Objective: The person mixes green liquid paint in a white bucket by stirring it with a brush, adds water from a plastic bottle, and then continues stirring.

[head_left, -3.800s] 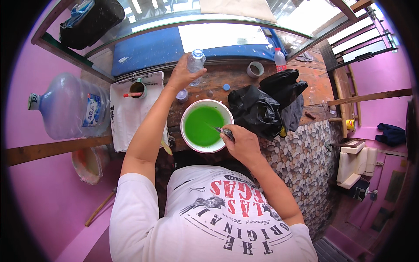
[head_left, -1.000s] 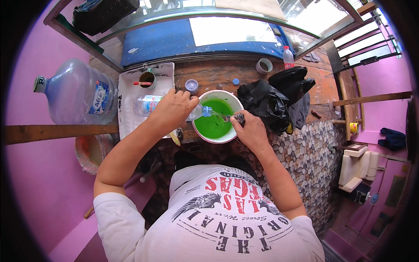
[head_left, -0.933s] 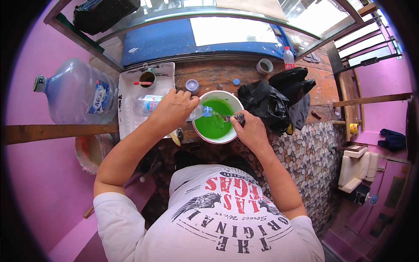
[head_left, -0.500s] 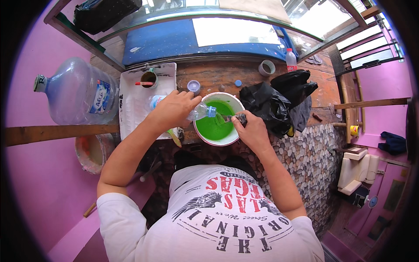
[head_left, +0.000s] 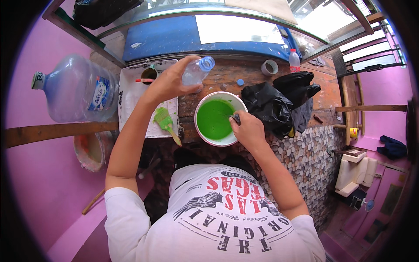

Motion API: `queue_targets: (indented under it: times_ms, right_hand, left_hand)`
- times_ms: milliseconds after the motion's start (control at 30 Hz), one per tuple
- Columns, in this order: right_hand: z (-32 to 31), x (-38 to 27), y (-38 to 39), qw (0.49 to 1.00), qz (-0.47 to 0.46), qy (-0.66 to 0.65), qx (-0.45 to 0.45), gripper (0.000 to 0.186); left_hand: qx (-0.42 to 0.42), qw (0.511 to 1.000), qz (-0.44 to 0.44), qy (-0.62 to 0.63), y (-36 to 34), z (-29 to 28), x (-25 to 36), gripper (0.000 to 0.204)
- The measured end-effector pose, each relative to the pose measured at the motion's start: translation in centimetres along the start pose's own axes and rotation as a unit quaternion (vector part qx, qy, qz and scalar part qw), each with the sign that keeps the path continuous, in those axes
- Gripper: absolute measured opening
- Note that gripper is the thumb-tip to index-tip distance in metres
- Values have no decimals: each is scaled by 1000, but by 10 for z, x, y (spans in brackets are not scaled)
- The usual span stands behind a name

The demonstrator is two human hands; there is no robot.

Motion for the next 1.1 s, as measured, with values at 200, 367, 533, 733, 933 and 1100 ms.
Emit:
queue_targets:
  times_ms: [200,367,533,733,933,1100]
  right_hand:
    - [35,-23,-30,993,-84,84,9,23]
    - [58,-43,-20,984,-172,41,-20,25]
    - [49,-41,1,984,-147,5,-97,22]
    - [24,-18,-10,994,-57,60,-77,20]
    - [46,-47,-20,984,-174,37,0,21]
    - [60,-58,-6,982,-159,-30,-93,22]
  left_hand:
    - [146,988,46,-27,-56,20,-36,90]
    - [142,985,-25,95,-87,68,-80,98]
    - [178,977,-54,105,-93,90,-104,98]
    - [180,976,-82,89,-96,102,-117,95]
    - [186,976,-79,77,-103,102,-108,99]
    - [174,980,-61,74,-105,109,-102,105]
Point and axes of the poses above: each hand's wrist, its own y-axis away from the middle knuckle, its own z-axis out of the palm, x = y × z, the point moved 8 cm from there along -y, towards the middle knuckle, and after that the axes turned 2 degrees about -y, right-handed, at the moved point
